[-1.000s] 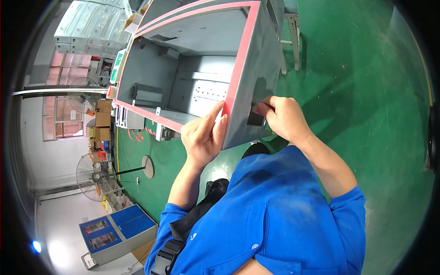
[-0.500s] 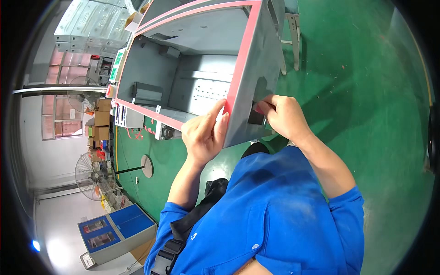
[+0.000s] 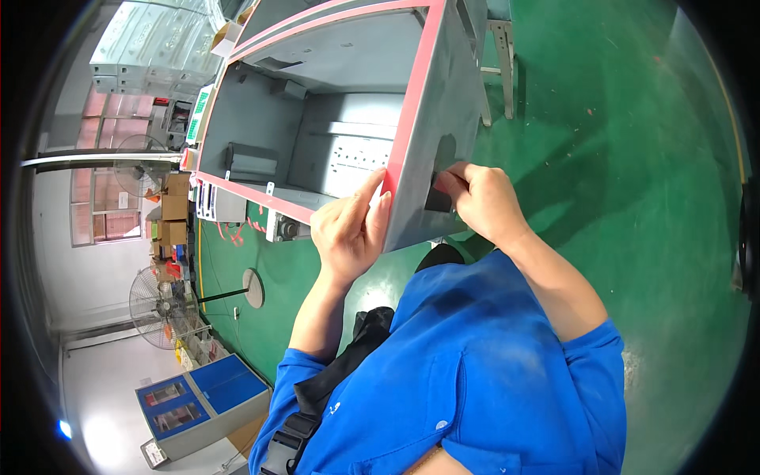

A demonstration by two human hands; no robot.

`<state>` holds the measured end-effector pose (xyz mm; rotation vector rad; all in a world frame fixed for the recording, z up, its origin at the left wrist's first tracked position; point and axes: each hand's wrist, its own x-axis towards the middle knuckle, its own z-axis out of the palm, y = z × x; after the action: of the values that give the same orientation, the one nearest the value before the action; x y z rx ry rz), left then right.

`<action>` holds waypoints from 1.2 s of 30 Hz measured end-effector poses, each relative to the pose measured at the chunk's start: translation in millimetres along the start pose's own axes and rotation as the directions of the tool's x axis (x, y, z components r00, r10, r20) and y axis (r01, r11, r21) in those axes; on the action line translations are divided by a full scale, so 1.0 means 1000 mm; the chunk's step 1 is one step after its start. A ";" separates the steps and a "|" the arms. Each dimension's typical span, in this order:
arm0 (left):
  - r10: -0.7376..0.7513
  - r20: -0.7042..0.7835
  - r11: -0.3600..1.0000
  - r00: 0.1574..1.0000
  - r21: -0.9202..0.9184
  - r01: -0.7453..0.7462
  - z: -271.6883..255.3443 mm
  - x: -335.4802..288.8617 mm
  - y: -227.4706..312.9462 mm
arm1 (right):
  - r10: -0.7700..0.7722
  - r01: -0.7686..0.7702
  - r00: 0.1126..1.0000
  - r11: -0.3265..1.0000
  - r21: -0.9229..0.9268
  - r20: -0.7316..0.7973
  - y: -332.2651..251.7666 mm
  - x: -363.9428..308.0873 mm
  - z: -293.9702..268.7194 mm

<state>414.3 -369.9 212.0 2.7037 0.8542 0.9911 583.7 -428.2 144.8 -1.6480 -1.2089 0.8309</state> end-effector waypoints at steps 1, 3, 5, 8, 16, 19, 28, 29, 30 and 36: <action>0.001 -0.007 1.000 1.000 -0.018 -0.002 0.000 0.000 -0.002 | -0.015 0.014 1.000 0.999 -0.035 -0.011 0.000 0.000 0.002; -0.003 0.023 1.000 1.000 0.013 0.003 -0.002 0.001 0.000 | -0.044 0.043 0.999 0.998 -0.036 -0.024 0.005 -0.008 0.002; 0.005 0.022 1.000 1.000 0.013 -0.005 -0.001 0.000 0.000 | -0.052 0.051 0.998 0.998 -0.040 -0.033 0.006 -0.015 0.001; 0.019 -0.005 1.000 1.000 -0.016 -0.020 0.000 0.001 0.000 | -0.056 0.054 0.998 0.996 -0.078 -0.026 0.004 -0.009 0.000; -0.004 0.018 1.000 1.000 -0.015 0.004 0.000 0.000 0.001 | 0.134 -0.137 0.990 0.988 0.073 0.044 0.016 -0.002 -0.001; -0.008 0.008 1.000 1.000 -0.025 0.008 -0.001 -0.003 0.000 | 0.289 -0.329 0.939 0.911 0.249 0.184 0.039 -0.016 -0.016; -0.056 0.013 0.998 0.998 -0.007 0.057 -0.001 0.001 0.004 | 0.259 -0.355 0.914 0.141 0.924 0.312 0.007 -0.004 0.010; -0.065 0.014 0.998 0.998 -0.010 0.065 -0.001 0.000 0.003 | 0.273 -0.361 0.907 0.107 0.926 0.322 0.006 -0.005 0.009; -0.074 0.015 0.997 0.997 -0.014 0.074 -0.002 -0.001 0.003 | 0.286 -0.367 0.898 0.073 0.927 0.333 0.004 -0.007 0.007; -0.027 -0.002 1.000 1.000 -0.010 0.027 0.001 0.001 0.002 | 0.339 -0.316 0.895 0.024 0.949 0.289 -0.007 -0.017 0.005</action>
<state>416.1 -371.1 212.4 2.6759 0.8812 0.9906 571.6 -441.8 149.2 -0.6589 0.0637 1.4769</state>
